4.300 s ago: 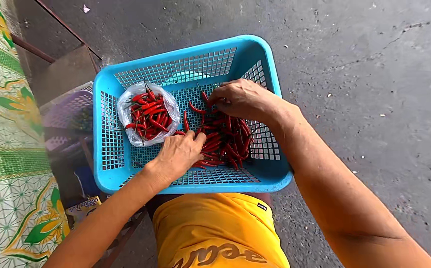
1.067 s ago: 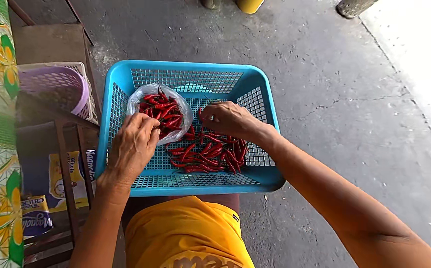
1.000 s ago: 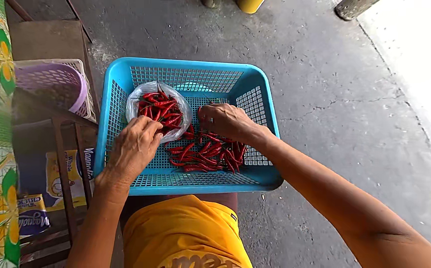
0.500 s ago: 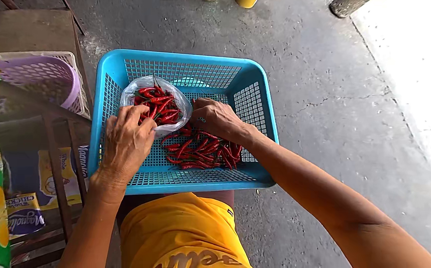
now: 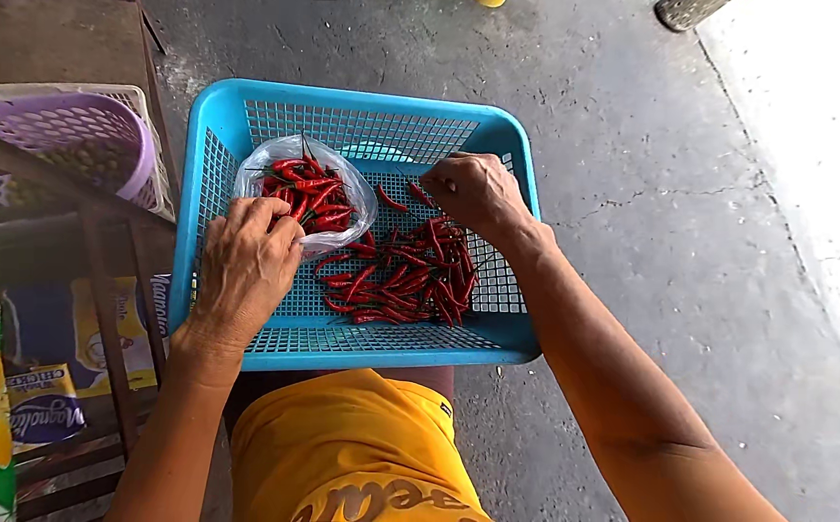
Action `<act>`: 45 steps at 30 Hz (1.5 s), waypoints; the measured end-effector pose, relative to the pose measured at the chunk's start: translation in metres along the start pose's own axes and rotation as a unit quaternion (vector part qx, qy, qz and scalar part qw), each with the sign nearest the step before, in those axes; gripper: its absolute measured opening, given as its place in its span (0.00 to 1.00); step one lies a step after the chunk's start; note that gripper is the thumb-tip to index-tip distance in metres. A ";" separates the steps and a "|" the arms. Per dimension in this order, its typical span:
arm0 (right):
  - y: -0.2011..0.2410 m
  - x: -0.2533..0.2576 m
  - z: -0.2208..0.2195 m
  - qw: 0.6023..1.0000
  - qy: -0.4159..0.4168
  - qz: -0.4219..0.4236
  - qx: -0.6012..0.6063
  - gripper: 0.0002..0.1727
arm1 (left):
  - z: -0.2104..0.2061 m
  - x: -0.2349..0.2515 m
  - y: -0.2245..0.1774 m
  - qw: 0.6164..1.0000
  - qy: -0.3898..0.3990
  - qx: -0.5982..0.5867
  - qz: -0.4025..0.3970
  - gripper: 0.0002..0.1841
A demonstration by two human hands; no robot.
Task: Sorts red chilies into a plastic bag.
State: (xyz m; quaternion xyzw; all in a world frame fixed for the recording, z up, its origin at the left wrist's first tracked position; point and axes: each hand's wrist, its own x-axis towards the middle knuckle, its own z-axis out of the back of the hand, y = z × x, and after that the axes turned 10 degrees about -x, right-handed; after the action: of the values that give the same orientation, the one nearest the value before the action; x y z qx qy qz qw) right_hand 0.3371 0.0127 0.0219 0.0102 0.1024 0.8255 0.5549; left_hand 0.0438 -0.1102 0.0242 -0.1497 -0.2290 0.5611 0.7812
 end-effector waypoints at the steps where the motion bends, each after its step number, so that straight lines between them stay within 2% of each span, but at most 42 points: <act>1: 0.000 -0.001 0.001 0.999 0.037 -0.029 -0.020 0.11 | 0.000 0.000 0.000 1.000 0.000 0.001 0.000 0.08; 3: 0.001 -0.003 -0.002 0.992 0.093 -0.064 -0.053 0.13 | 0.000 0.000 -0.001 1.000 0.001 0.002 0.001 0.09; 5: 0.006 -0.003 -0.007 0.990 0.109 -0.062 -0.066 0.16 | 0.000 0.000 0.000 1.000 0.005 0.000 -0.002 0.09; 9: 0.007 0.005 -0.012 0.992 0.112 -0.031 -0.058 0.13 | -0.002 0.000 0.000 1.000 0.006 -0.005 -0.007 0.09; 14: 0.005 0.009 -0.012 0.996 0.073 0.008 0.053 0.14 | 0.000 -0.002 -0.001 1.000 0.002 -0.007 -0.007 0.09; 17: 0.027 0.002 -0.016 0.997 0.073 0.028 -0.006 0.18 | -0.001 -0.002 -0.001 1.000 -0.003 -0.012 -0.024 0.08; 20: 0.038 0.002 -0.023 0.993 0.082 0.046 -0.070 0.15 | -0.004 -0.001 0.000 0.998 0.006 -0.021 -0.057 0.07; 24: 0.025 0.011 -0.016 0.994 0.104 0.015 -0.006 0.15 | -0.004 -0.004 0.001 0.998 0.028 -0.028 -0.054 0.06; 28: 0.024 0.012 0.011 0.998 0.031 0.014 0.055 0.16 | -0.004 -0.005 0.002 0.998 0.037 -0.024 -0.052 0.06; 32: 0.051 -0.001 0.046 0.987 -0.056 0.108 0.102 0.21 | -0.002 -0.004 0.000 0.998 0.015 -0.026 -0.054 0.07; 35: 0.059 -0.023 0.056 0.981 -0.090 0.145 0.097 0.14 | 0.000 -0.005 -0.002 0.999 -0.008 -0.028 -0.046 0.08; 37: 0.060 -0.040 0.044 0.982 -0.036 0.172 0.069 0.09 | 0.001 -0.006 -0.002 0.999 -0.009 -0.024 -0.045 0.08; 40: 0.066 -0.048 0.011 0.985 0.055 0.164 0.007 0.05 | 0.000 -0.005 -0.001 0.998 -0.004 -0.021 -0.056 0.07; 42: 0.066 -0.048 -0.006 0.985 0.046 0.159 -0.042 0.06 | 0.000 -0.004 -0.001 0.998 -0.001 -0.025 -0.057 0.08; 45: 0.057 -0.046 -0.012 0.988 0.028 0.144 -0.052 0.04 | 0.000 -0.006 -0.001 0.999 -0.002 -0.029 -0.046 0.08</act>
State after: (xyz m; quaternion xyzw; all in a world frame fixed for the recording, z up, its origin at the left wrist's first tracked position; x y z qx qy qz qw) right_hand 0.3009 -0.0519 0.0248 -0.0273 0.0719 0.9012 0.4265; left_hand 0.0432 -0.1162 0.0237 -0.1606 -0.2540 0.5180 0.8008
